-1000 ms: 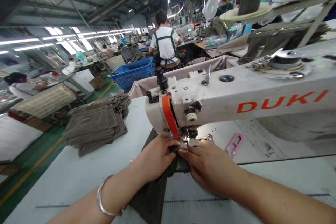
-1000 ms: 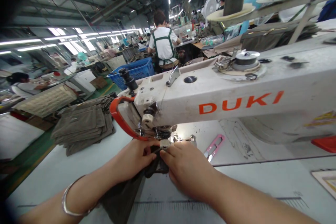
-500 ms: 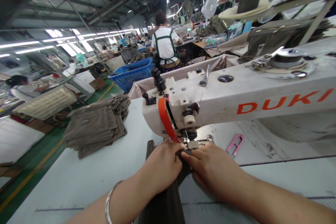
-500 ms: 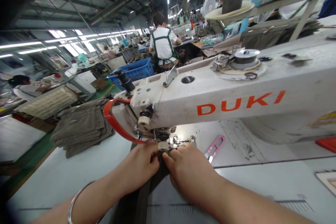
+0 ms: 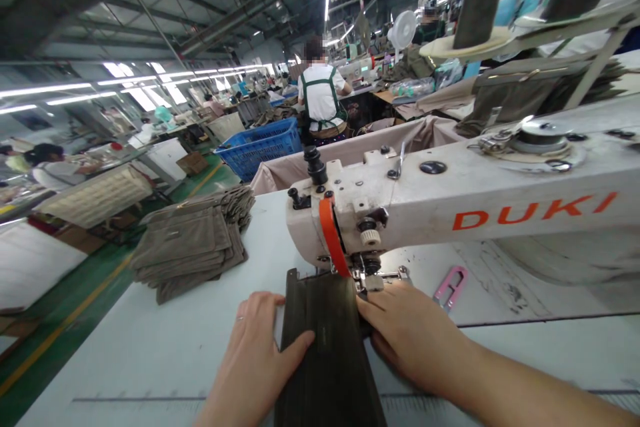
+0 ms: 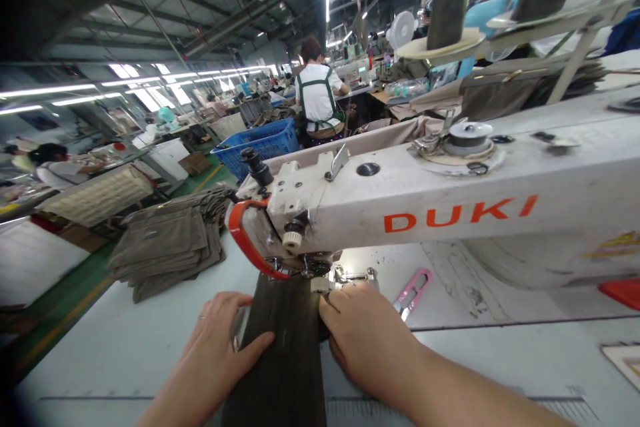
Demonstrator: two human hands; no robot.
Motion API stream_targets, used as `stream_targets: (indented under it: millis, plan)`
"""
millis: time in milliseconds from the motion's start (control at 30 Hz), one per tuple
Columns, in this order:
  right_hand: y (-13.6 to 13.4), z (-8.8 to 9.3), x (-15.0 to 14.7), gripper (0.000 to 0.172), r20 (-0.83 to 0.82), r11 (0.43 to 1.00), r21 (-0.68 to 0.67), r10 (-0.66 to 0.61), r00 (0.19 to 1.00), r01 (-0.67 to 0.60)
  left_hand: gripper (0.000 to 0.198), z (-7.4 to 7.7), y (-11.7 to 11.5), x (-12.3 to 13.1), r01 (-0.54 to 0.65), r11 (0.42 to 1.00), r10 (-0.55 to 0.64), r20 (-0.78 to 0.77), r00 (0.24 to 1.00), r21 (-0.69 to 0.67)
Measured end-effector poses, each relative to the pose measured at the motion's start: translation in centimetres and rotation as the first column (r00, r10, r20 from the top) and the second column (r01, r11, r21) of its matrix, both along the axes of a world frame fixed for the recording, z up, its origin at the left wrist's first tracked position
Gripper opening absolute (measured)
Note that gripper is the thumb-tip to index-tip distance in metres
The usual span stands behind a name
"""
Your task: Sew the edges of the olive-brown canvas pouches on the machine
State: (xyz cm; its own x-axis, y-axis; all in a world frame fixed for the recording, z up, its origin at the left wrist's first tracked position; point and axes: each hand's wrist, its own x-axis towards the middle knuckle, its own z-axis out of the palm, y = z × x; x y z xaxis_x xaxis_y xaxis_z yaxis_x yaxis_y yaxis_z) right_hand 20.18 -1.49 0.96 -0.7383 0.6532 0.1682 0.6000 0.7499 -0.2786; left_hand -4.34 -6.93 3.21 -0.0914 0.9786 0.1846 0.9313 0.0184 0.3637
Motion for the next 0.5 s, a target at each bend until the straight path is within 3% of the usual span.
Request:
stream_targets:
  millis: [67, 100, 133, 200, 267, 333, 400, 467, 500]
  plan:
    - [-0.1, -0.2, 0.0, 0.025, -0.022, 0.999, 0.029, 0.016, 1.000, -0.015, 0.028, -0.5, 0.0, -0.4, -0.044, 0.996, 0.060, 0.208, 0.976, -0.081]
    - [-0.1, -0.2, 0.0, 0.026, -0.040, 0.999, 0.044, 0.029, 0.999, -0.027, 0.026, -0.5, 0.2, -0.3, -0.042, 0.991, 0.088, 0.381, 0.920, -0.127]
    - [-0.2, -0.3, 0.0, 0.027, -0.065, 0.997, 0.061, 0.043, 0.997, -0.039, 0.028, -0.4, 0.5, 0.0, -0.028, 0.984, 0.125, 0.568, 0.813, -0.175]
    - [-0.3, -0.5, 0.0, 0.033, -0.127, 0.993, 0.110, 0.062, 0.990, -0.048, 0.036, 0.0, 1.0, 0.7, 0.026, 0.962, 0.226, 0.845, 0.484, -0.273]
    - [-0.4, -0.6, 0.0, 0.037, -0.183, 0.986, 0.167, 0.050, 0.982, -0.019, 0.036, 0.4, 1.2, 1.4, 0.073, 0.935, 0.328, 0.923, 0.204, -0.348]
    - [-0.3, -0.7, -0.1, 0.033, -0.213, 0.981, 0.196, 0.036, 0.976, 0.006, 0.026, 0.6, 0.6, 2.0, 0.128, 0.892, 0.430, 0.901, 0.050, -0.433]
    - [-0.1, -0.8, -0.1, 0.025, -0.224, 0.982, 0.189, 0.058, 0.973, -0.016, 0.033, 0.6, -0.6, 2.3, 0.295, 0.803, 0.546, 0.837, -0.018, -0.518]
    - [0.1, -0.9, 0.0, 0.018, -0.228, 0.982, 0.176, 0.102, 0.968, -0.062, 0.060, 0.7, -2.2, 2.3, 0.499, 0.654, 0.644, 0.765, 0.028, -0.569]
    - [0.2, -0.9, 0.0, 0.016, -0.229, 0.981, 0.174, 0.123, 0.966, -0.084, 0.069, 0.9, -2.9, 2.1, 0.536, 0.616, 0.643, 0.762, 0.080, -0.577]
